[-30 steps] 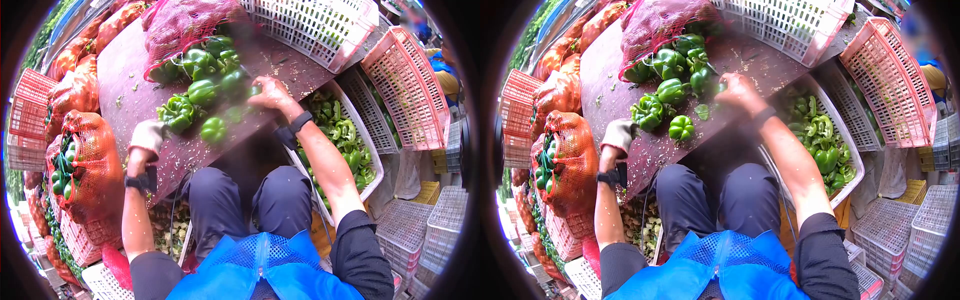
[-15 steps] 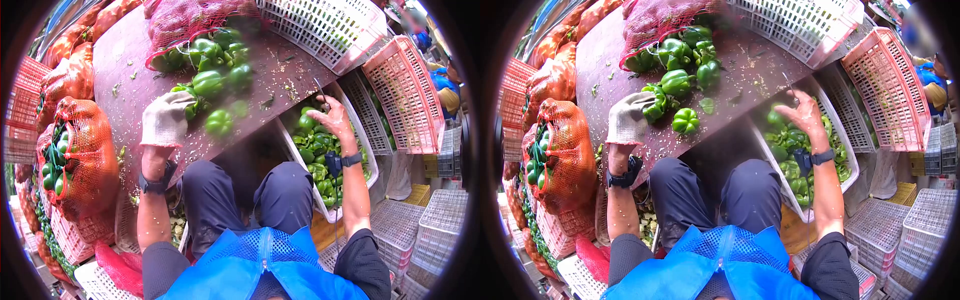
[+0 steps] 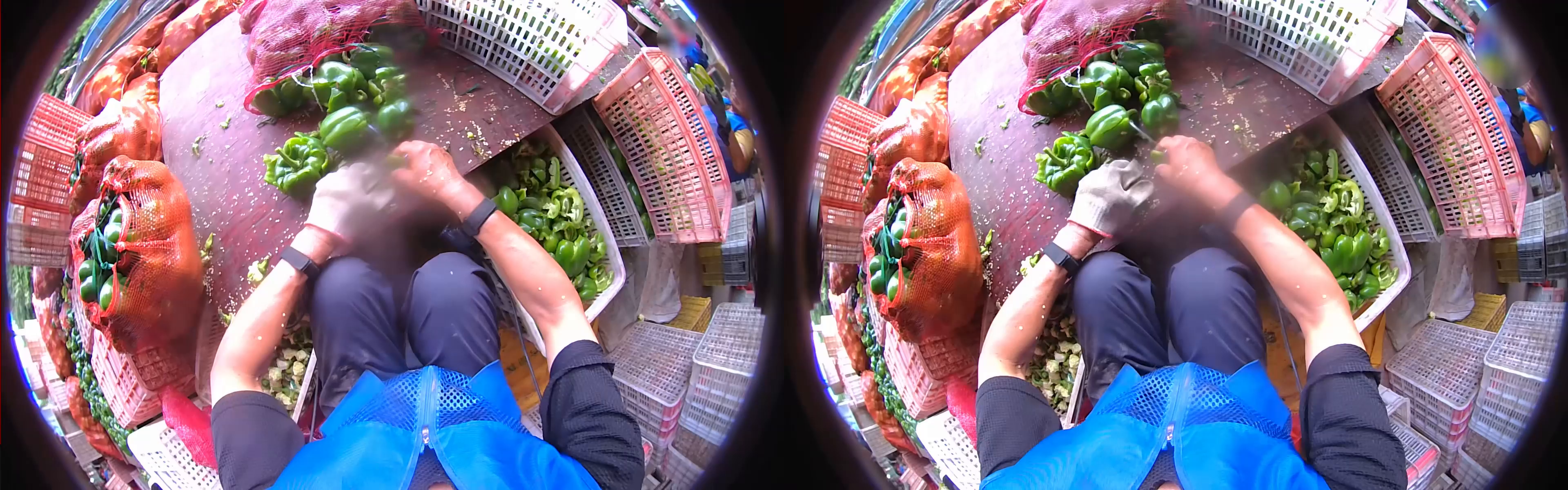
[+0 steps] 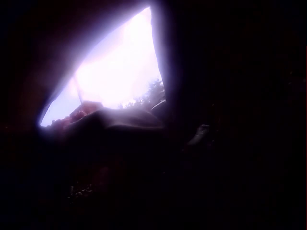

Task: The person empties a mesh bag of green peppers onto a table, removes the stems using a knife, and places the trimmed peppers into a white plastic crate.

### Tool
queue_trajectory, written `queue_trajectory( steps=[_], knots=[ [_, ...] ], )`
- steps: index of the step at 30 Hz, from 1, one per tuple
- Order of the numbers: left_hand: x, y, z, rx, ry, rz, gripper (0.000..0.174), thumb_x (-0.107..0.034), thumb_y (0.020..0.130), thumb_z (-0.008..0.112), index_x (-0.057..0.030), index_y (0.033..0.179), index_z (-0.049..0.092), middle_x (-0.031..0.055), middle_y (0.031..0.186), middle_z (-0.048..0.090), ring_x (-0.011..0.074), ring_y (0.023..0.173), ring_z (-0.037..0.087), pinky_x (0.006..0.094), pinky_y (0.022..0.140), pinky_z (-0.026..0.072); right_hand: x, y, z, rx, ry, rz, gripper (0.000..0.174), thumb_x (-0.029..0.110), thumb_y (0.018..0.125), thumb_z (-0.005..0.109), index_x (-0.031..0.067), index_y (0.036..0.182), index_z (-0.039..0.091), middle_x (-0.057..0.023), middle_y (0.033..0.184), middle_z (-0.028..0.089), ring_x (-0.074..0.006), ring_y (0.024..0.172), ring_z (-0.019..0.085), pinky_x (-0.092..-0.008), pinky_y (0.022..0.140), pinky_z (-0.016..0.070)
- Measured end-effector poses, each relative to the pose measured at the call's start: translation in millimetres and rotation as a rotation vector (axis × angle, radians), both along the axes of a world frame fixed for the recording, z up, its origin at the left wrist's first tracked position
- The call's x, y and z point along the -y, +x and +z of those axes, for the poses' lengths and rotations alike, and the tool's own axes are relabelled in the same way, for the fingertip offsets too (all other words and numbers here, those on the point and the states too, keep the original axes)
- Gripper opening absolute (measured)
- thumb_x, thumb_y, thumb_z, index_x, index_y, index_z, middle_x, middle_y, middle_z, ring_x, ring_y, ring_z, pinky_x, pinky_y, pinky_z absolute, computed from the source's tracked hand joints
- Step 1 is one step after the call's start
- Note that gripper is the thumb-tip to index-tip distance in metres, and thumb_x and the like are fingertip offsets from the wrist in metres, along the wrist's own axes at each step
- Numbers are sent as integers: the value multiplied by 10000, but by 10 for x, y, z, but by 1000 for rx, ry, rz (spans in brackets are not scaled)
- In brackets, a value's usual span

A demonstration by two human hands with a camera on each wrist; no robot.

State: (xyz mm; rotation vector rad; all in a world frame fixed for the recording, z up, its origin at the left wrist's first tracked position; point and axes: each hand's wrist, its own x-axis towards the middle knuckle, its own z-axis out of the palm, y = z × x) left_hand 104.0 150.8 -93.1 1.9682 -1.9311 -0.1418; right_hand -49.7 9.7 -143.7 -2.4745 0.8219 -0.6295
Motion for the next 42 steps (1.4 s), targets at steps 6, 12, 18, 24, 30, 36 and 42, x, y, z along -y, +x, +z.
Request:
queue_trajectory(
  steps=[6,12,18,24,30,36,42],
  knots=[
    [-48,237,116,-1,-207,-214,348,-41,745,662,-90,1089,676,120,1141,685,305,1078,641,386,971,517,-18,-580,345,138,374,-156,148,143,831,720,57,952,731,-28,720,642,-59,674,543,-280,601,469],
    [141,402,168,-634,23,-236,410,-256,1096,320,-60,1381,539,153,1134,674,219,916,692,372,719,606,-187,-1591,688,0,-68,-426,408,259,814,793,-6,1113,709,-201,1123,700,-283,848,729,-377,772,582],
    [478,-126,216,-678,-44,-334,393,-189,1070,443,-72,1445,443,84,1223,641,172,1016,659,327,839,570,-656,-978,1088,448,457,-124,651,324,819,838,22,1345,605,-130,1150,707,-147,939,690,-307,842,563],
    [275,-776,947,-1184,181,-10,473,-123,1000,527,-61,1466,475,96,1209,649,193,1026,644,285,914,516,-715,-960,1096,587,542,1,722,218,789,853,-22,1393,538,-117,1258,659,-157,1061,653,-318,953,526],
    [296,-911,639,-340,-204,-119,522,-171,861,668,-31,1355,571,191,1171,662,279,1018,655,352,930,520,-719,-1095,1079,785,839,-12,724,163,770,860,-6,1397,541,-43,1235,651,-105,1076,614,-279,955,505],
    [141,-826,453,43,-206,-291,526,-179,830,679,-26,1325,587,208,1161,665,295,1015,655,367,931,518,-623,-1211,1388,351,428,8,591,158,777,823,11,1309,611,-49,1176,681,-99,1009,614,-289,933,510],
    [348,-1121,785,-1412,39,328,167,-55,979,490,22,1006,636,68,835,650,161,650,586,287,585,485,-657,-1273,1309,549,632,-129,406,188,896,775,17,1233,629,-29,941,686,-38,772,609,-211,675,503]
  ],
)
